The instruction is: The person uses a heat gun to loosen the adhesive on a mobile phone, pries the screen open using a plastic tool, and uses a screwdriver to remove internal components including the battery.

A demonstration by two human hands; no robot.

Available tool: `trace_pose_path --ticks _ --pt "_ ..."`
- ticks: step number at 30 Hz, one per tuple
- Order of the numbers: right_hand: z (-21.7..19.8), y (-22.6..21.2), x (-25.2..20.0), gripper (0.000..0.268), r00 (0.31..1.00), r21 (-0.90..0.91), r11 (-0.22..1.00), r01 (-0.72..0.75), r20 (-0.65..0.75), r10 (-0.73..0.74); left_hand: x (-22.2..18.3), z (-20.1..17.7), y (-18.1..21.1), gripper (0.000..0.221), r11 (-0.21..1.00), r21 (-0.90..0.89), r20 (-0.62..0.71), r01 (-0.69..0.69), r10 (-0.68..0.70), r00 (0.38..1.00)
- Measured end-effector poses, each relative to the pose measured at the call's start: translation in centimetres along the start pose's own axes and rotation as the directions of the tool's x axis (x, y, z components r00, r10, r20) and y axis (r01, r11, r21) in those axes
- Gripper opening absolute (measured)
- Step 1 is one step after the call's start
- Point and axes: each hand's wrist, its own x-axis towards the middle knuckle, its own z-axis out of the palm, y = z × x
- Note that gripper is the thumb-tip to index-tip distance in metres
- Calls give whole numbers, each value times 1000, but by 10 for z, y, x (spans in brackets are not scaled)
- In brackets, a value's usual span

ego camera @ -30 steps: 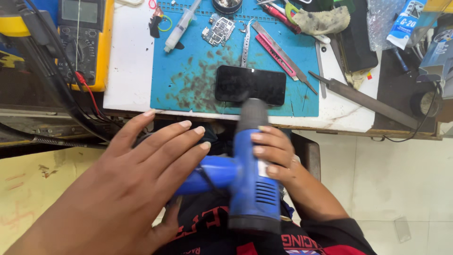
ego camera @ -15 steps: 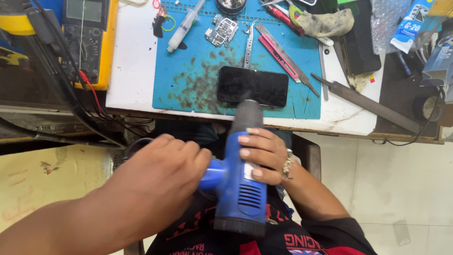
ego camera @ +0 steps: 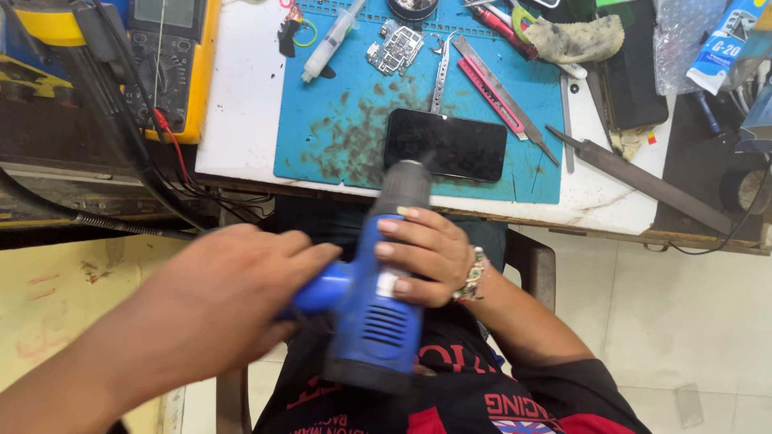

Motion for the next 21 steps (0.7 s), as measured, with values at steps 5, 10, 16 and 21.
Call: trace_pose_path --ticks 5,10,16,21 --pt "23 -17 7 77 983 -34 989 -145 -122 140 -26 -16 -9 75 903 312 158 295 -355 921" --pt "25 -30 -2 97 933 -48 957 -287 -241 268 -20 -45 -21 57 531 811 41 247 -473 880" --pt "19 -38 -10 84 914 -57 934 -351 -239 329 20 -73 -57 41 183 982 99 -45 -298 949" --pt "12 -36 -10 67 895 -58 910 -411 -214 391 22 -54 -109 30 194 940 -248 282 -184 951"
